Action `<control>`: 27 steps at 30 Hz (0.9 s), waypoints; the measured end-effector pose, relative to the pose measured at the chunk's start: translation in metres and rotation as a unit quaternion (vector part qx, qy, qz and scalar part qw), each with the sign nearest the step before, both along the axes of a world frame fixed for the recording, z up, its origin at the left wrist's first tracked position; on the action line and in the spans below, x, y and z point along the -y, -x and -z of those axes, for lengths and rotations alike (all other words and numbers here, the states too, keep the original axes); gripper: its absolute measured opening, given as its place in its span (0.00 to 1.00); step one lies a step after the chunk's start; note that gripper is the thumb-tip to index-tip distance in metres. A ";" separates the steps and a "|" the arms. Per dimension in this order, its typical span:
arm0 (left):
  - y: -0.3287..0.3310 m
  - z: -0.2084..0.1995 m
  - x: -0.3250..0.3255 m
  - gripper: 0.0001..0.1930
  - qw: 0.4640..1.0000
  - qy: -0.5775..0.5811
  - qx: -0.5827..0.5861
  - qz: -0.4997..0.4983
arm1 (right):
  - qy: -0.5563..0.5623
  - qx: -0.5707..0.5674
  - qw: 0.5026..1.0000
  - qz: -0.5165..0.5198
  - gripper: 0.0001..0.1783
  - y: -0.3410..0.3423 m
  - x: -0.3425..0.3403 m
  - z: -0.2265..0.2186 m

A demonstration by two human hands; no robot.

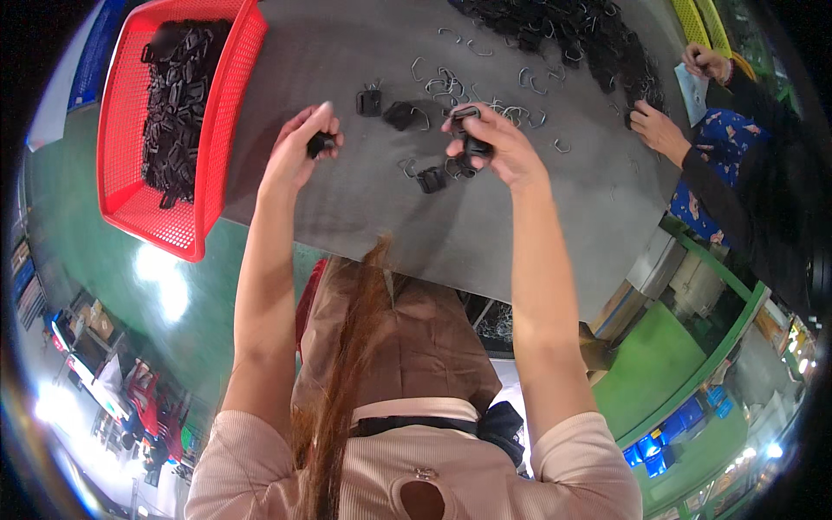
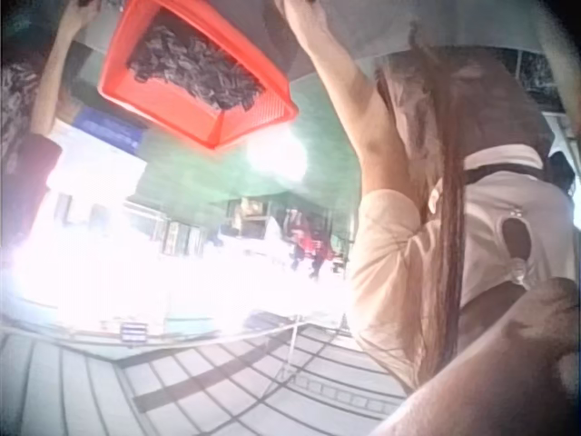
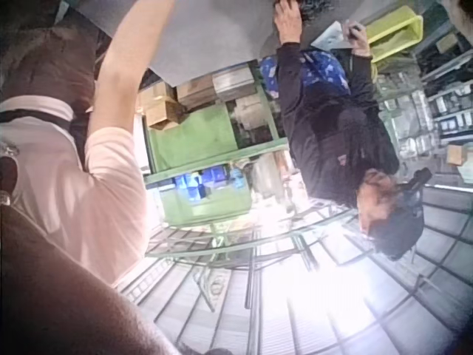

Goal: The person sorts through a pile of black plastic buckles and metal rings on a table, placing the buckles into a red basket.

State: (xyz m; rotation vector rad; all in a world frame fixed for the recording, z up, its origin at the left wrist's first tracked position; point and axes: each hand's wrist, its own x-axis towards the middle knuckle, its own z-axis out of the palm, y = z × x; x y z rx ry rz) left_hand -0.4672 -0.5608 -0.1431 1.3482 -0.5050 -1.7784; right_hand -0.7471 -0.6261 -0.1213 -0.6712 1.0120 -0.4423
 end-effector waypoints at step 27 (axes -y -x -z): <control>-0.090 -0.108 -0.008 0.12 0.872 -0.021 0.476 -0.114 | 0.195 -0.046 0.970 -0.138 0.06 -0.185 0.022 -0.082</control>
